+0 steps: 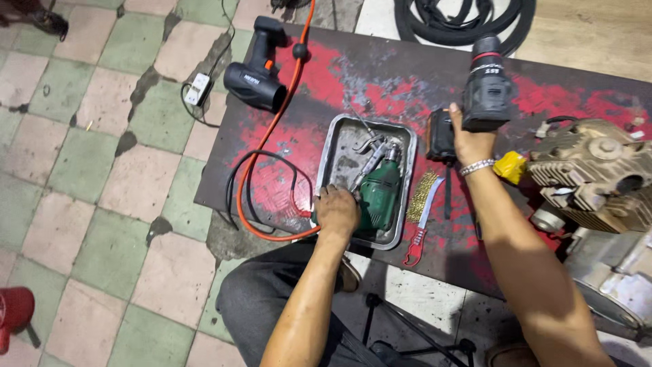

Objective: The person sits on the floor in a workshop and uses a green electric drill to work on a disassembled engine block. They adjust the drill and apply it to various bolts on the engine casing.

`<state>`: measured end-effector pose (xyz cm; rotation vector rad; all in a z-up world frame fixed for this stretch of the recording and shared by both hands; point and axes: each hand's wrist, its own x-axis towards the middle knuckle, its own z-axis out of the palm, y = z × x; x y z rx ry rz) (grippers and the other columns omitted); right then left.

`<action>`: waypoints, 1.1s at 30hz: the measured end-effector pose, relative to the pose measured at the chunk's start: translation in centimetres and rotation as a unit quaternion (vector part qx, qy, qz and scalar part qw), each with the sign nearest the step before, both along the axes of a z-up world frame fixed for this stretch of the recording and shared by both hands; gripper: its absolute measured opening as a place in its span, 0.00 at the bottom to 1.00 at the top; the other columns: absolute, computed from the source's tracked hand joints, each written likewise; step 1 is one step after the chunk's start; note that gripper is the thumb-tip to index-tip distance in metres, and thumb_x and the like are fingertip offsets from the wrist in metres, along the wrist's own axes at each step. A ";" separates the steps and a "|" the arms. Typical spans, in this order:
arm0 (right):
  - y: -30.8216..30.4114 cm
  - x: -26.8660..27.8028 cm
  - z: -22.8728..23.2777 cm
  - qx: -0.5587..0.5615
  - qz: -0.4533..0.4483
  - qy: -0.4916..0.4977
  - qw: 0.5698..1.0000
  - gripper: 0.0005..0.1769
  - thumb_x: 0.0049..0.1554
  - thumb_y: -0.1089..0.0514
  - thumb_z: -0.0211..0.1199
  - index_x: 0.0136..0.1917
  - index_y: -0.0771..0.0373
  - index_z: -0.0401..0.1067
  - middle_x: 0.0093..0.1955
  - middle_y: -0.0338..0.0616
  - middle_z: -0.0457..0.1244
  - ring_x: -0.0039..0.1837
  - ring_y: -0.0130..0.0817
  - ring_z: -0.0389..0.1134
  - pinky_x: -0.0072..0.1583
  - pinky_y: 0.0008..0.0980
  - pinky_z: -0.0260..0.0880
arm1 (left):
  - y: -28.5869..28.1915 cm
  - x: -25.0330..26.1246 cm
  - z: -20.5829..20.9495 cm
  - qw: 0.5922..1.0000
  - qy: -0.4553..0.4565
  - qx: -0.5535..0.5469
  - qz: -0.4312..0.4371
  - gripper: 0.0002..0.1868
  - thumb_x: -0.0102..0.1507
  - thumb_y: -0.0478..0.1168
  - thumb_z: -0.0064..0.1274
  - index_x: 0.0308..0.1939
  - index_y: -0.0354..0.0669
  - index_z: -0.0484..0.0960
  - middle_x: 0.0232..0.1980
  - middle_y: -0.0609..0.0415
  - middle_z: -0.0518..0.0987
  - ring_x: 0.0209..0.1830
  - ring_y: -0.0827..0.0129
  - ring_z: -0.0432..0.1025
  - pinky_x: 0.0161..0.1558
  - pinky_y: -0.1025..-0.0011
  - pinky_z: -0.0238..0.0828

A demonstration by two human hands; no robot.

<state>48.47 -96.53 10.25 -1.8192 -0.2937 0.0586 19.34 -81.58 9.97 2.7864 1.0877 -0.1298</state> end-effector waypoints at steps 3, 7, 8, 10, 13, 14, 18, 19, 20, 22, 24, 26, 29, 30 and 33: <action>-1.7 -4.6 0.3 -0.209 -0.091 -0.203 0.952 0.38 0.57 0.44 0.77 0.64 0.76 0.69 0.62 0.61 0.67 0.63 0.47 0.69 0.65 0.43 0.68 | 0.5 -1.2 -1.6 0.998 0.030 0.060 -0.004 0.23 0.67 0.47 0.51 0.60 0.36 0.78 0.52 0.44 0.82 0.55 0.50 0.75 0.62 0.43 0.62; -3.9 -17.3 -1.0 -0.003 0.037 -0.013 0.999 0.26 0.59 0.58 0.68 0.66 0.72 0.65 0.61 0.50 0.67 0.63 0.39 0.69 0.66 0.36 0.68 | 2.3 -1.5 -1.6 0.997 0.032 -0.054 0.035 0.35 0.58 0.60 0.58 0.56 0.33 0.75 0.52 0.42 0.81 0.53 0.49 0.75 0.59 0.43 0.61; -3.9 -19.6 -1.5 -0.065 0.046 0.041 0.996 0.21 0.58 0.60 0.67 0.62 0.70 0.70 0.57 0.48 0.70 0.59 0.38 0.72 0.63 0.35 0.70 | 3.0 -1.6 -1.7 0.995 0.040 -0.080 0.041 0.32 0.59 0.59 0.57 0.54 0.35 0.76 0.51 0.42 0.82 0.52 0.49 0.76 0.58 0.46 0.64; -3.3 -22.4 -2.7 -0.019 0.109 0.165 0.980 0.23 0.54 0.60 0.67 0.61 0.69 0.68 0.54 0.46 0.70 0.56 0.34 0.72 0.59 0.33 0.72 | 3.5 -1.7 -2.0 0.996 0.015 -0.077 0.034 0.27 0.60 0.58 0.58 0.49 0.38 0.77 0.48 0.42 0.83 0.51 0.50 0.77 0.58 0.48 0.66; -2.2 -23.8 -4.4 -0.014 0.106 0.144 0.984 0.27 0.53 0.57 0.69 0.61 0.72 0.67 0.54 0.50 0.70 0.55 0.35 0.72 0.57 0.32 0.72 | 3.5 -2.3 -1.8 0.998 -0.053 -0.046 0.005 0.24 0.58 0.57 0.59 0.43 0.39 0.79 0.44 0.41 0.83 0.48 0.49 0.78 0.57 0.48 0.68; -2.3 -23.3 -4.5 -0.081 0.094 0.146 0.981 0.29 0.53 0.54 0.71 0.61 0.72 0.68 0.56 0.53 0.69 0.57 0.37 0.71 0.58 0.33 0.70 | 3.3 -2.3 -1.1 0.996 -0.055 -0.073 0.001 0.24 0.59 0.56 0.58 0.44 0.38 0.80 0.44 0.40 0.83 0.48 0.47 0.78 0.55 0.50 0.70; -2.0 -21.6 -3.5 -0.171 0.061 0.200 0.963 0.36 0.53 0.43 0.73 0.63 0.74 0.70 0.60 0.59 0.68 0.61 0.41 0.70 0.63 0.37 0.67 | 2.3 -1.6 3.3 0.974 -0.106 -0.172 0.100 0.20 0.59 0.52 0.57 0.46 0.39 0.84 0.48 0.37 0.82 0.51 0.45 0.77 0.54 0.52 0.71; -2.0 -21.0 -2.7 -0.148 0.058 0.221 0.962 0.38 0.52 0.41 0.72 0.63 0.74 0.70 0.61 0.59 0.69 0.62 0.42 0.70 0.64 0.38 0.67 | 1.8 -1.3 4.7 0.974 -0.109 -0.175 0.097 0.20 0.60 0.51 0.56 0.46 0.39 0.85 0.48 0.37 0.83 0.52 0.45 0.77 0.55 0.53 0.72; -2.2 -20.6 -1.8 -0.094 0.060 0.294 0.949 0.38 0.52 0.40 0.72 0.62 0.75 0.72 0.61 0.59 0.69 0.61 0.45 0.70 0.62 0.41 0.68 | 1.4 -1.6 5.9 0.974 -0.109 -0.178 0.095 0.20 0.61 0.51 0.55 0.46 0.39 0.86 0.48 0.37 0.83 0.52 0.46 0.77 0.56 0.53 0.72; -2.9 -19.7 0.8 0.021 0.070 0.429 0.901 0.39 0.52 0.39 0.71 0.61 0.76 0.76 0.60 0.59 0.70 0.58 0.51 0.70 0.58 0.46 0.69 | 0.5 -2.2 8.3 0.971 -0.128 -0.183 0.088 0.19 0.61 0.50 0.54 0.46 0.40 0.87 0.47 0.36 0.83 0.51 0.44 0.77 0.55 0.52 0.72; -3.7 -19.7 3.8 0.017 0.116 0.500 0.858 0.36 0.52 0.36 0.65 0.65 0.60 0.72 0.60 0.48 0.70 0.58 0.40 0.70 0.56 0.46 0.69 | -1.0 -3.7 10.5 0.965 -0.164 -0.189 0.082 0.17 0.61 0.49 0.54 0.44 0.41 0.87 0.45 0.35 0.82 0.49 0.42 0.76 0.53 0.49 0.72; -4.9 -20.1 6.2 0.090 0.183 0.551 0.809 0.34 0.53 0.36 0.63 0.66 0.56 0.69 0.59 0.47 0.70 0.57 0.39 0.71 0.55 0.45 0.71 | -3.2 -5.7 12.2 0.966 -0.210 -0.150 0.021 0.17 0.62 0.47 0.52 0.46 0.39 0.83 0.40 0.34 0.82 0.44 0.41 0.77 0.49 0.48 0.72; -7.3 -21.6 8.2 0.209 0.253 0.523 0.787 0.32 0.56 0.43 0.65 0.66 0.66 0.68 0.59 0.54 0.69 0.56 0.45 0.72 0.57 0.43 0.75 | -7.3 -9.5 14.2 0.975 -0.190 -0.090 -0.064 0.18 0.61 0.48 0.54 0.44 0.36 0.79 0.33 0.33 0.81 0.37 0.38 0.76 0.42 0.45 0.70; -9.1 -22.4 8.6 0.178 0.232 0.474 0.830 0.31 0.58 0.48 0.65 0.68 0.68 0.69 0.61 0.51 0.68 0.58 0.42 0.71 0.59 0.43 0.73 | -9.4 -11.0 14.4 0.972 -0.206 -0.079 -0.076 0.18 0.63 0.49 0.53 0.44 0.36 0.80 0.32 0.35 0.81 0.35 0.39 0.76 0.41 0.44 0.70; -15.9 -25.5 9.7 0.157 0.223 0.376 0.886 0.36 0.47 0.55 0.72 0.67 0.63 0.67 0.60 0.47 0.68 0.60 0.38 0.70 0.61 0.41 0.72 | -12.1 -13.4 14.2 0.947 -0.199 -0.246 -0.059 0.22 0.64 0.55 0.54 0.38 0.37 0.83 0.30 0.40 0.83 0.34 0.46 0.79 0.41 0.51 0.72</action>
